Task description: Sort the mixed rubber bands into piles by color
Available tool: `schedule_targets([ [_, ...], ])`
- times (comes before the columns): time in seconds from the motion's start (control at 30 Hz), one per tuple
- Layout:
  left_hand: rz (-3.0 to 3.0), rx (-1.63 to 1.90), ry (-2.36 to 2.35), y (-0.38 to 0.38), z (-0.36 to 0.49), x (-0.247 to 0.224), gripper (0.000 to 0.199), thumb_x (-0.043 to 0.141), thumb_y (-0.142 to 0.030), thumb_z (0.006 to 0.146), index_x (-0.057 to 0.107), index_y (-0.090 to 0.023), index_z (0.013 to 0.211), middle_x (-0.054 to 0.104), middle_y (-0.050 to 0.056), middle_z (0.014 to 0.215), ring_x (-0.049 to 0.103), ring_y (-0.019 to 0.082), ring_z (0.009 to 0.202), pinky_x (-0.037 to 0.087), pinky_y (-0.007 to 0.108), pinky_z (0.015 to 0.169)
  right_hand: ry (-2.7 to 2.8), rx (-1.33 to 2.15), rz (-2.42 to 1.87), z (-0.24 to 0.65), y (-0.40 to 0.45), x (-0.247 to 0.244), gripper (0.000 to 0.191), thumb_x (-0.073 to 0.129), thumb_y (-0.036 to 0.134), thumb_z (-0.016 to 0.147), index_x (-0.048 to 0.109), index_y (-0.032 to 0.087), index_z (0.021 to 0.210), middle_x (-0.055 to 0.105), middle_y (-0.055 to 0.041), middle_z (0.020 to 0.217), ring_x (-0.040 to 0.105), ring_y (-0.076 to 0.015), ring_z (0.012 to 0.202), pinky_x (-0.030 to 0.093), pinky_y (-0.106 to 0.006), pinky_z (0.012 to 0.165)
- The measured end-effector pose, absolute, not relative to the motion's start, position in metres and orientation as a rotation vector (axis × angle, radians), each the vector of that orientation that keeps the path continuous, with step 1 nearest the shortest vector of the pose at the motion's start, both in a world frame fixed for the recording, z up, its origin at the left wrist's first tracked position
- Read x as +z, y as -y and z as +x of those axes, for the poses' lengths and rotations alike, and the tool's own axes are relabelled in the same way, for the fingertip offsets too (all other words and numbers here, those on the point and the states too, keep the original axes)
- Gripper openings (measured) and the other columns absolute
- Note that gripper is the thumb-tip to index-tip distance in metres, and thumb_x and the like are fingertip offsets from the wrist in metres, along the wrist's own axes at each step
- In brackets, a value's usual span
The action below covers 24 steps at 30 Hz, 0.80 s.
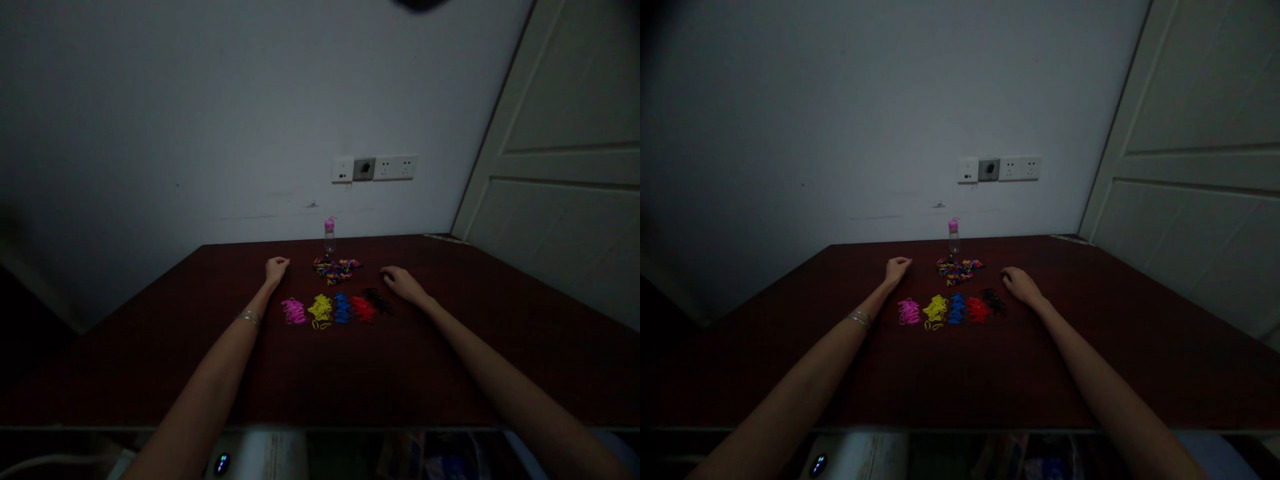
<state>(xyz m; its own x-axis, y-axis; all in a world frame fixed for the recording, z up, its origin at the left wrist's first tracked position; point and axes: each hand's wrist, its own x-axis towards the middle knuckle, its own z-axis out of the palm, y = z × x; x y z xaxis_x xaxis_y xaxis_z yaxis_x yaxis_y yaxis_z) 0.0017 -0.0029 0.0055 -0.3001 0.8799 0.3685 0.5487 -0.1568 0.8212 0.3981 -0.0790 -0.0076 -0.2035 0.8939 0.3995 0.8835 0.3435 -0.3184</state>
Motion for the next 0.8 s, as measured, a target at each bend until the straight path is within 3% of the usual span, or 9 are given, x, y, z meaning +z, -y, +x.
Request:
schedule_targets([
  [0.37, 1.639, 1.414, -1.802, 0.005, 0.001, 0.007, 0.016, 0.062, -0.027, 0.068, 0.072, -0.014, 0.071, 0.070, 0.007, 0.073, 0.063, 0.018, 0.071, 0.044, 0.024, 0.066, 1.895, 0.202, -1.519, 0.385, 0.054, 0.004, 0.026, 0.052, 0.029, 0.082, 0.070, 0.018, 0.098, 0.070, -0.0071, 0.102, 0.063, -0.0212, 0.097, 0.046, -0.031, 0.089],
  [0.8, 1.687, 1.382, -1.825, 0.005, 0.000, 0.002, 0.019, 0.060, -0.028, 0.070, 0.072, -0.014, 0.075, 0.069, 0.007, 0.072, 0.062, 0.017, 0.068, 0.044, 0.023, 0.063, 1.970, 0.189, -1.768, 0.361, 0.008, 0.000, 0.019, 0.060, 0.026, 0.078, 0.070, 0.023, 0.094, 0.070, -0.0049, 0.099, 0.062, -0.0189, 0.094, 0.046, -0.026, 0.083],
])
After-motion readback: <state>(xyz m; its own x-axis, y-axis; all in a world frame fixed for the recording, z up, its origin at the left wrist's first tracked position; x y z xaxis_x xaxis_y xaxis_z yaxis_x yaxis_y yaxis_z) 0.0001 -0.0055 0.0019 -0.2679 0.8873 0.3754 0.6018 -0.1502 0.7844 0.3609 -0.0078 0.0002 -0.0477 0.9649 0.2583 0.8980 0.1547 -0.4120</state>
